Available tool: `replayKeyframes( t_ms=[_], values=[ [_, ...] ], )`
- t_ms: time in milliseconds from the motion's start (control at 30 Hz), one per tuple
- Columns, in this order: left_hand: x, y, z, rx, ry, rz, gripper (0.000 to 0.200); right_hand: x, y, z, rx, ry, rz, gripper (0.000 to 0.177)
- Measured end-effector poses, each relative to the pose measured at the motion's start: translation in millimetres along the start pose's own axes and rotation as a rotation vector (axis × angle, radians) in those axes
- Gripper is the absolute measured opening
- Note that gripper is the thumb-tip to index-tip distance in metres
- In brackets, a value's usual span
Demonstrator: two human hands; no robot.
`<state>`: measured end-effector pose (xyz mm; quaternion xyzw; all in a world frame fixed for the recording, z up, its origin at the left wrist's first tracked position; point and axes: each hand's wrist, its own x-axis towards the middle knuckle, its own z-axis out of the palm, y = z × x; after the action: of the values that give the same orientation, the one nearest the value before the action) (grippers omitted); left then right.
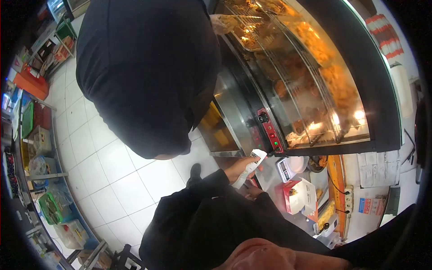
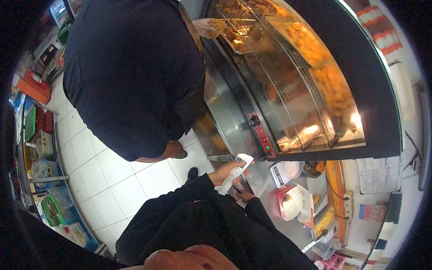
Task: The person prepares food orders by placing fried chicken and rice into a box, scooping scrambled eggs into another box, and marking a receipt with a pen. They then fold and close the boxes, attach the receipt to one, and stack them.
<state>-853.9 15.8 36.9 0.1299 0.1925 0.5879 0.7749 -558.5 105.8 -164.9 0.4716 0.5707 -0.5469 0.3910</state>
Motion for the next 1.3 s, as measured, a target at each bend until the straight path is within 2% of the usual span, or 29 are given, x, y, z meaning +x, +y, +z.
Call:
replayKeyframes(
  t_ms=[67, 167, 267, 367, 467, 500, 700, 800, 900, 967, 1000, 1100, 1133, 1200, 1233, 1267, 1300],
  values=[
    [1, -3, 5, 0.009, -0.005, -0.021, 0.041, -2, 5, 8, 0.159, 0.045, -0.137, 0.054],
    [1, -5, 12, 0.031, -0.008, -0.034, 0.040, -22, -19, 4, -0.086, 0.077, -0.014, 0.051],
    [0, -8, 19, 0.065, -0.019, -0.047, 0.041, -8, 1, 16, 0.036, 0.150, -0.227, 0.046],
    [-1, -10, 28, 0.094, -0.032, -0.083, 0.041, 26, 46, 14, -0.084, 0.147, -0.314, 0.045],
    [2, -17, 32, 0.133, -0.055, -0.092, 0.041, 2, 32, 22, -0.630, 0.281, -0.131, 0.044],
    [2, -20, 34, 0.157, -0.055, -0.101, 0.041, -1, 35, 26, -0.685, 0.299, -0.100, 0.044],
    [31, -55, 39, 0.314, -0.132, -0.247, 0.045, 1, 85, 44, -0.446, 0.344, -0.168, 0.044],
    [69, -90, 80, 0.683, -0.382, -0.398, 0.061, -5, 101, 56, -0.342, 0.362, -0.200, 0.043],
    [81, -132, 118, 0.811, -0.742, -0.413, 0.067, -11, 134, 71, -0.205, 0.402, -0.224, 0.043],
    [75, -159, 124, 0.704, -0.737, -0.517, 0.071, -22, 157, 82, -0.083, 0.436, -0.219, 0.043],
    [86, -182, 122, 0.763, -0.737, -0.526, 0.072, -32, 165, 88, -0.015, 0.453, -0.217, 0.043],
    [124, -282, 110, 1.438, -0.671, -0.370, 0.078, -46, 208, 112, 0.168, 0.552, -0.201, 0.043],
    [131, -305, 116, 1.616, -0.707, -0.265, 0.080, -49, 225, 121, 0.209, 0.606, -0.183, 0.044],
    [138, -344, 130, 1.758, -0.654, -0.255, 0.080, -63, 262, 137, 0.238, 0.740, -0.130, 0.050],
    [139, -359, 137, 1.742, -0.659, -0.273, 0.080, -63, 290, 143, 0.326, 0.672, -0.091, 0.049],
    [138, -372, 143, 1.731, -0.650, -0.291, 0.079, -46, 330, 156, 0.275, 0.759, -0.142, 0.048],
    [138, -396, 124, 1.552, -0.680, -0.230, 0.079, -58, 353, 163, 0.294, 0.752, -0.128, 0.048]
  ],
)
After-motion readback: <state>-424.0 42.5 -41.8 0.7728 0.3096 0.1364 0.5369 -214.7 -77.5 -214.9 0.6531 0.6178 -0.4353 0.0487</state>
